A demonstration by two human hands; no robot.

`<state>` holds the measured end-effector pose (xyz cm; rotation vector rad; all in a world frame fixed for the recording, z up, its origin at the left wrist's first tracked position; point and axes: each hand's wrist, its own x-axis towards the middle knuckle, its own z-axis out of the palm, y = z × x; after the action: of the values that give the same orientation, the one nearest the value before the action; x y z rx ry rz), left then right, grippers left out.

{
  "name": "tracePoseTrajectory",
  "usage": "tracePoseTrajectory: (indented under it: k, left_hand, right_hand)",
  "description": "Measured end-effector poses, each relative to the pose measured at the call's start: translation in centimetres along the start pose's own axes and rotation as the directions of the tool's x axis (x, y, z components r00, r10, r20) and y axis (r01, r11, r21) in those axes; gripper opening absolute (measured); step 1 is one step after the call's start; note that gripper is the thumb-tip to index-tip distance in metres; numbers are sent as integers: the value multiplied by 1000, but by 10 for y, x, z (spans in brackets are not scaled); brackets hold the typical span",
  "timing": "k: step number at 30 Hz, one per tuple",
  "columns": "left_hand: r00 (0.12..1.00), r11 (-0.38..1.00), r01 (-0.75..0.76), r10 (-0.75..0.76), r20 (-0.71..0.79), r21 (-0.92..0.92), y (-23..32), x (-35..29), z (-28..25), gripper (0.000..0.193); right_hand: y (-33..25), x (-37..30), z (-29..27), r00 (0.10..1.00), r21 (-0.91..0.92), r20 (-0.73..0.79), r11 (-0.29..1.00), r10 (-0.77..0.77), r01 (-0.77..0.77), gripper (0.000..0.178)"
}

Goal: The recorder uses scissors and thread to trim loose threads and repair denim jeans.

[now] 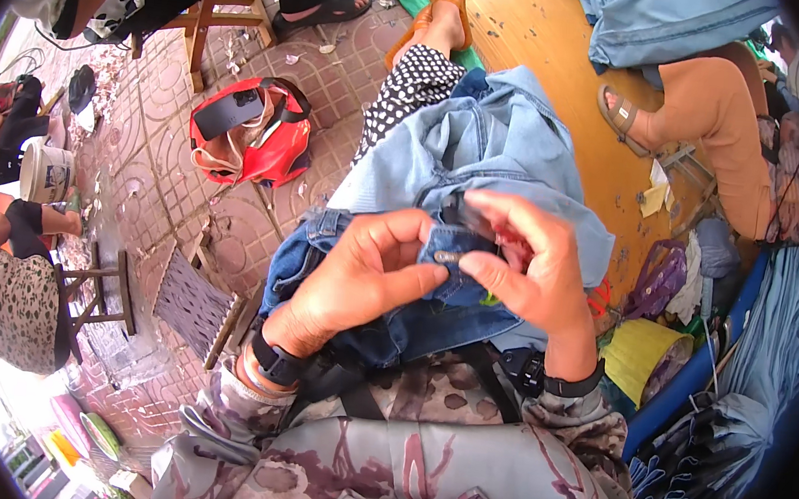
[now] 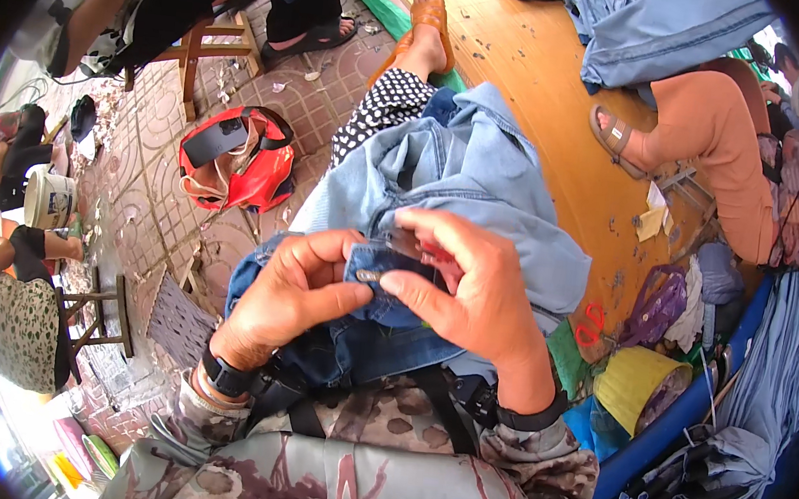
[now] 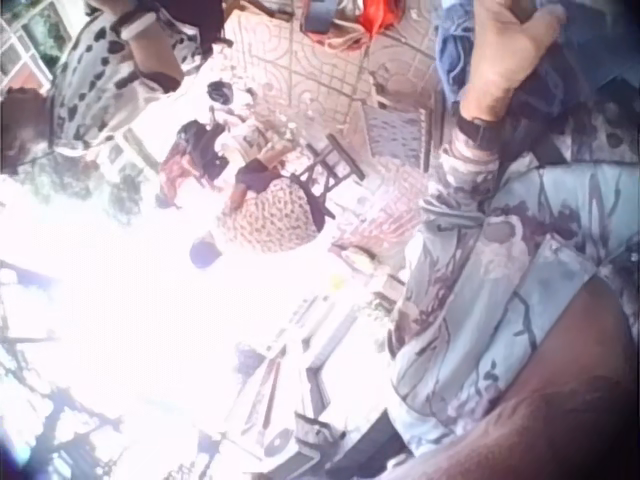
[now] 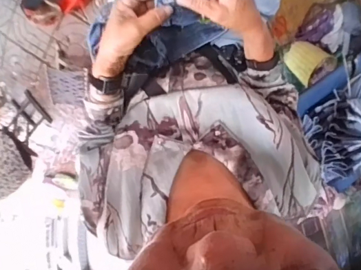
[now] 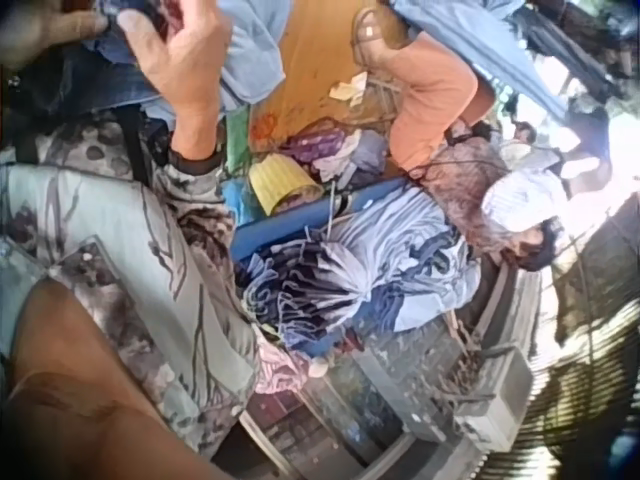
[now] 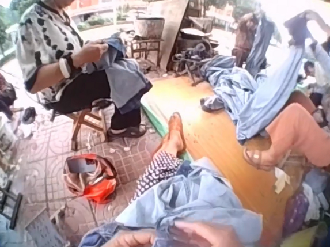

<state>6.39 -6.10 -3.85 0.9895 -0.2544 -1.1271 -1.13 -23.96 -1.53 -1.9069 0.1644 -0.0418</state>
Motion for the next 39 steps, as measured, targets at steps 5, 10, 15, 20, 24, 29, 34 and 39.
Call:
tracePoseTrajectory:
  k: [5, 10, 15, 20, 24, 29, 34, 39]
  left_hand:
    - [990, 977, -129, 136, -32, 170, 3, -10, 0, 17]
    - [844, 907, -245, 373, -386, 342, 34, -18, -25, 13]
    - [878, 811, 94, 205, -432, 578, 32, -31, -65, 24]
    - [912, 870, 175, 34, -410, 461, 14, -46, -83, 31]
    - [968, 896, 163, -64, -241, 413, 22, -49, -78, 34]
    - [986, 745, 159, -92, -137, 648, 34, -45, -79, 40]
    - [985, 736, 105, 18, -174, 669, 39, -49, -64, 39]
    - [968, 825, -2, 143, -206, 565, 42, -62, -45, 42]
  right_hand:
    - [4, -12, -1, 997, -40, 82, 999, -6, 9, 23]
    - [-1, -22, -6, 986, -50, 162, 998, -25, 33, 14]
    - [-2, -27, 5, 948, 24, 283, 989, -145, 145, 12]
    - [-1, -27, 4, 903, 92, 390, 984, -178, 154, 15]
    - [-3, -26, 8, 867, 114, 479, 989, -135, 91, 15]
    - [-5, -27, 10, 810, 89, 580, 995, -87, 43, 15]
    - [-5, -29, 12, 839, 148, 541, 989, -60, -25, 15]
    - [0, -28, 14, 937, 164, 340, 977, 75, -138, 20]
